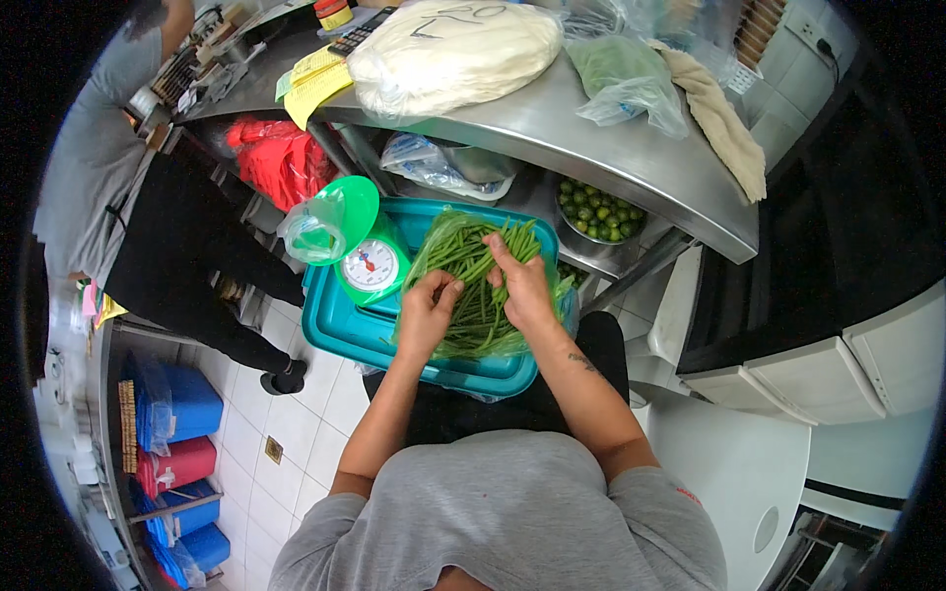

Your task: The person trims the ends of long beans by hand and places the trimmed beans into a plastic bag.

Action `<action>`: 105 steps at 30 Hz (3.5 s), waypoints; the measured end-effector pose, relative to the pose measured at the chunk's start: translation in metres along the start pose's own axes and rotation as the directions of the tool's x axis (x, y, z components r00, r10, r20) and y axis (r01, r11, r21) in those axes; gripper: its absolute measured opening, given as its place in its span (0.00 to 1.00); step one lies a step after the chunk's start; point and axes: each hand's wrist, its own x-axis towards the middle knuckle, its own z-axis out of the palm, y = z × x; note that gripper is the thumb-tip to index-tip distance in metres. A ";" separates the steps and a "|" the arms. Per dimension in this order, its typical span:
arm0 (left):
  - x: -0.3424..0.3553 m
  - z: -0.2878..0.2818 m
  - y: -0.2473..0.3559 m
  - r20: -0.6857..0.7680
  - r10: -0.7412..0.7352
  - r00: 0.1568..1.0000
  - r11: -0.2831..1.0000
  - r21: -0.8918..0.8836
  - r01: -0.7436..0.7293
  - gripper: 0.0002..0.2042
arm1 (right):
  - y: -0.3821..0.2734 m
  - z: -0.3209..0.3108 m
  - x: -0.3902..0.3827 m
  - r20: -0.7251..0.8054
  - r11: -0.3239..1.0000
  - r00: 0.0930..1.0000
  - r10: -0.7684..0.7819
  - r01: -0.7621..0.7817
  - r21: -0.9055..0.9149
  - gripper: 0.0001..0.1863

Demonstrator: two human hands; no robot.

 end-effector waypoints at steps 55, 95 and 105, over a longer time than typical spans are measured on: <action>0.006 0.017 -0.009 0.027 0.149 0.989 0.984 -0.105 -0.145 0.20 | -0.008 0.014 -0.023 0.109 0.998 0.992 -0.069 0.070 -0.004 0.11; -0.004 -0.024 -0.018 -0.013 0.136 0.991 0.985 0.111 -0.134 0.04 | -0.001 0.002 -0.013 0.541 0.291 0.838 -0.069 0.536 -0.793 0.23; 0.011 -0.031 0.007 -0.031 0.237 0.971 0.944 0.242 -0.222 0.06 | -0.003 -0.002 -0.007 0.430 0.260 0.898 0.093 0.395 -0.881 0.22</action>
